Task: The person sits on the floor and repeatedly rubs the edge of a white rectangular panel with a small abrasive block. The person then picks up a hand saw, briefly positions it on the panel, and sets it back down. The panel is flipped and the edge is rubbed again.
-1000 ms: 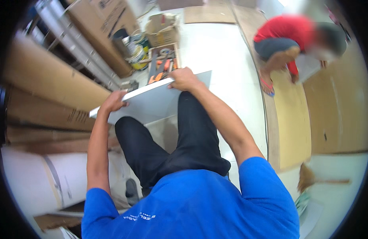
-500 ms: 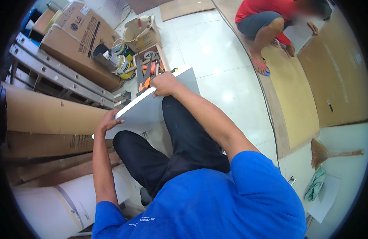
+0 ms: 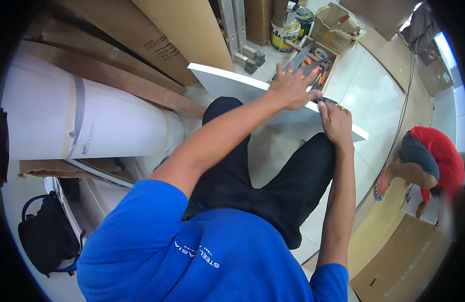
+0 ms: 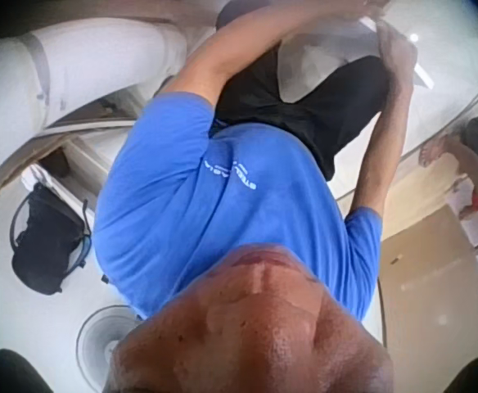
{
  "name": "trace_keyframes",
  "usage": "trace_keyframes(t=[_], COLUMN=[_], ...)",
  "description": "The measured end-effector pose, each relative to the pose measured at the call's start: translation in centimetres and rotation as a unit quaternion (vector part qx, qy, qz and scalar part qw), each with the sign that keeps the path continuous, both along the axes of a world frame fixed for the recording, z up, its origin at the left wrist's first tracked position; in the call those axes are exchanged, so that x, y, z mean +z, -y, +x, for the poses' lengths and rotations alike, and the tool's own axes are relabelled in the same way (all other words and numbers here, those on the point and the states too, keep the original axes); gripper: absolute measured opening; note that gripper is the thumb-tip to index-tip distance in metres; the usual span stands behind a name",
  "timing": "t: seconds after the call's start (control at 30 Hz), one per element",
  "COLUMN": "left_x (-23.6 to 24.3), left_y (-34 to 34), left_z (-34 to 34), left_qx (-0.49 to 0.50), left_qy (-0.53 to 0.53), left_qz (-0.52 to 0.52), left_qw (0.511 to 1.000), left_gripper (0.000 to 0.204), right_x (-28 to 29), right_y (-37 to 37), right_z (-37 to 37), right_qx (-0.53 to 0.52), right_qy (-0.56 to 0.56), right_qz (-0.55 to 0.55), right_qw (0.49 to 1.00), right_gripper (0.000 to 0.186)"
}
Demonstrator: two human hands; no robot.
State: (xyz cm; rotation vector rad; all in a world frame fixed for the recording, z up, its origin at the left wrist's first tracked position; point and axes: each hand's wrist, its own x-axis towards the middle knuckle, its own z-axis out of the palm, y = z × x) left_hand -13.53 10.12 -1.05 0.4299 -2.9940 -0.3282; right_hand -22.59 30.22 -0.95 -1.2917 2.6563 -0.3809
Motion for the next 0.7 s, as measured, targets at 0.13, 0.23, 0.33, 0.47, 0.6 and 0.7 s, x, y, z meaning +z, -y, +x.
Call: trace_keyframes(t=[0.13, 0.23, 0.33, 0.47, 0.6, 0.7], left_x=[-0.6, -1.3, -1.3, 0.1, -0.2, -2.7], left_y=[6.7, 12.9, 17.4, 20.1, 22.4, 25.1], left_z=[3.5, 7.1, 10.3, 11.8, 13.7, 17.2], left_qx=[0.046, 0.096, 0.133, 0.167, 0.076, 0.223], left_qy=[0.021, 0.019, 0.024, 0.049, -0.062, -0.445], left_qz=[-0.014, -0.03, -0.007, 0.047, 0.065, 0.229], left_qw=[0.999, 0.995, 0.991, 0.984, 0.993, 0.837], left_gripper=[0.089, 0.09, 0.09, 0.084, 0.068, 0.039], right_x=[-0.2, -0.6, -0.7, -0.6, 0.1, 0.6], right_y=[-0.4, -0.7, -1.2, -2.1, -2.0, 0.8], right_z=[-0.4, -0.2, -0.3, -0.8, -1.0, 0.5], right_qx=[-0.014, -0.021, -0.01, -0.03, -0.01, 0.038], right_qy=[-0.023, -0.026, -0.01, -0.016, 0.022, 0.04], right_qz=[0.033, 0.013, 0.016, 0.047, 0.016, -0.001], right_qw=[0.999, 0.999, 1.0, 0.998, 1.0, 0.998], right_gripper=[0.055, 0.057, 0.058, 0.059, 0.057, 0.066])
